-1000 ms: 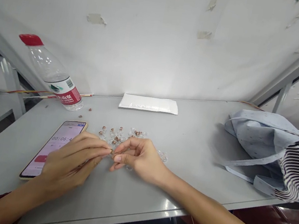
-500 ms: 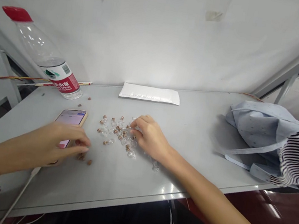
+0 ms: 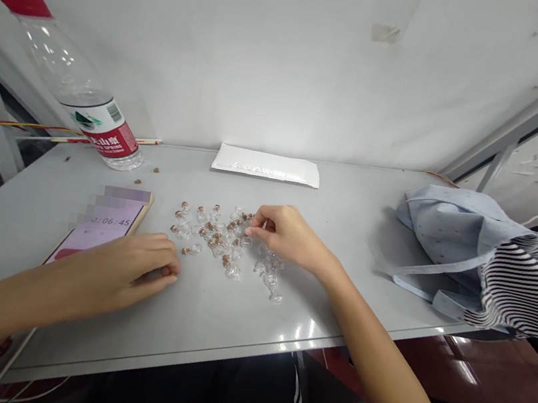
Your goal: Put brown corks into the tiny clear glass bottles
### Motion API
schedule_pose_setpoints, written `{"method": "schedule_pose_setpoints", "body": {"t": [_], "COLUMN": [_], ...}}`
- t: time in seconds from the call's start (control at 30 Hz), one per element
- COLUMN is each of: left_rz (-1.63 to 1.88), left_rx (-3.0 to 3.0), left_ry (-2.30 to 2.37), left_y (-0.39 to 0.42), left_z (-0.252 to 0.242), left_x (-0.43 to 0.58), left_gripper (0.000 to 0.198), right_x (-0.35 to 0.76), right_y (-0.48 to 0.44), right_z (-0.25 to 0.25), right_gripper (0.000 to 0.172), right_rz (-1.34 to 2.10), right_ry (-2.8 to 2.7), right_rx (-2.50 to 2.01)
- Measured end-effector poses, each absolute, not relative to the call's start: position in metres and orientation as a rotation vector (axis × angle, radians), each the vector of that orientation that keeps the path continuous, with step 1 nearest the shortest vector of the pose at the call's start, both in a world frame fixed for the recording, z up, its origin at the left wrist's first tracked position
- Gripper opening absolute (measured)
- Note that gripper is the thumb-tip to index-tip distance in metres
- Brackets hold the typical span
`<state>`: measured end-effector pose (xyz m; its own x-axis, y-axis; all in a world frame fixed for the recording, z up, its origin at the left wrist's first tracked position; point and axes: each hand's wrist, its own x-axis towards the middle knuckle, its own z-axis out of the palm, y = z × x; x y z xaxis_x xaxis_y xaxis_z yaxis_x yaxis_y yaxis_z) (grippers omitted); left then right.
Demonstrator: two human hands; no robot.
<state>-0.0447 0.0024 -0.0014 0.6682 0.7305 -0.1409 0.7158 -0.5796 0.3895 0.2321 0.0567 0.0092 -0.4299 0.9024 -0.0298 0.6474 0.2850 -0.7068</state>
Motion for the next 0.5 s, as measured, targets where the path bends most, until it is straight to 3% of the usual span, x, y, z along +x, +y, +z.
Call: {"method": "schedule_pose_setpoints", "body": {"t": [0.2,0.5], "left_rz": [0.184,0.335], "left_rx": [2.516,2.646], "left_ry": [1.147,1.035], "left_y": [0.003,-0.001], "left_z": [0.001,0.0], "left_x": [-0.034,-0.023], "left_gripper": [0.022,0.021], "right_x": [0.257,0.255], "right_y": [0.059,0.061], "right_z": [0.024,0.006], "right_gripper": [0.019,0.019], "right_rz": [1.081,0.957], "right_ry": [-2.425,-2.479], "right_rx": [-1.492,-1.26]}}
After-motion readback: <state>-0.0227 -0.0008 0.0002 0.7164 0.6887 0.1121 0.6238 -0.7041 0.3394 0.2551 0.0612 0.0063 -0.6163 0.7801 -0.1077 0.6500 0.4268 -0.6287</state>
